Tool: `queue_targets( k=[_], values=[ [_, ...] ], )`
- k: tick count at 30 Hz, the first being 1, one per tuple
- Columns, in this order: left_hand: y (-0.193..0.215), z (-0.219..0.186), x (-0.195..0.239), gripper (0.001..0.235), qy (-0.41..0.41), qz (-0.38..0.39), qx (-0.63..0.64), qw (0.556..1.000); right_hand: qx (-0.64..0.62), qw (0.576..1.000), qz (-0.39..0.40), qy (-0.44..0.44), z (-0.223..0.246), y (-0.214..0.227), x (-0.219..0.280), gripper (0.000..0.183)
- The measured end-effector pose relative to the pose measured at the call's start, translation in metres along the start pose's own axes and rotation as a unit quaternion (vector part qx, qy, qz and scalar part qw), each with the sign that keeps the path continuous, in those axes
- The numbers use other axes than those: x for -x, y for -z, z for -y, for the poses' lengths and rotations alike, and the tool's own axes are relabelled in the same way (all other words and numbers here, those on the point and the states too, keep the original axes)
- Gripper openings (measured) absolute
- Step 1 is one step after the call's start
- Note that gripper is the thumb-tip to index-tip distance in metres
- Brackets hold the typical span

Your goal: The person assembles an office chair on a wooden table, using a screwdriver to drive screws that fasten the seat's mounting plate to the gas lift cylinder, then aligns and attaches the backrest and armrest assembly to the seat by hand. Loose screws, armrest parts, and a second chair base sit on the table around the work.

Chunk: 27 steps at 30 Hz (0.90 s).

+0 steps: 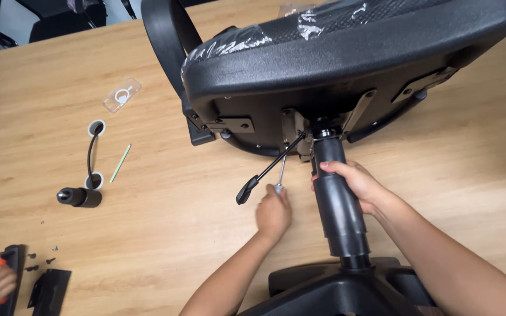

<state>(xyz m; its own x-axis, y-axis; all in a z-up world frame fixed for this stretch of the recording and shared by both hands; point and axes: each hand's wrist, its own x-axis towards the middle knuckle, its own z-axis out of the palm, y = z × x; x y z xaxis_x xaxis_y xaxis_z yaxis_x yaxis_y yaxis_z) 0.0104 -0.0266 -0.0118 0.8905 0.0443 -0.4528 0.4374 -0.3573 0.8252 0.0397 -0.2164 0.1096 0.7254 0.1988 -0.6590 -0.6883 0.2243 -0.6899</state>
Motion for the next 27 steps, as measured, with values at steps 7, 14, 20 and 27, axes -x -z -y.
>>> queue_targets(
  k=[7,14,20,27],
  values=[
    [0.01,0.017,-0.01,0.04,0.136,0.184,0.382,0.896,-0.025,0.999,-0.001,0.027,-0.002,0.003,-0.004,0.035],
    [0.01,0.011,-0.005,0.034,0.185,0.309,0.654,0.666,-0.02,1.0,-0.013,0.015,-0.002,0.004,-0.005,0.037],
    [-0.001,-0.001,0.006,0.031,0.121,0.192,0.421,0.878,-0.02,1.0,-0.01,0.004,-0.001,0.004,0.0,0.038],
    [0.006,-0.003,-0.002,0.031,0.173,0.138,0.351,0.91,-0.02,1.0,0.001,0.016,-0.004,0.009,-0.004,0.036]
  ],
)
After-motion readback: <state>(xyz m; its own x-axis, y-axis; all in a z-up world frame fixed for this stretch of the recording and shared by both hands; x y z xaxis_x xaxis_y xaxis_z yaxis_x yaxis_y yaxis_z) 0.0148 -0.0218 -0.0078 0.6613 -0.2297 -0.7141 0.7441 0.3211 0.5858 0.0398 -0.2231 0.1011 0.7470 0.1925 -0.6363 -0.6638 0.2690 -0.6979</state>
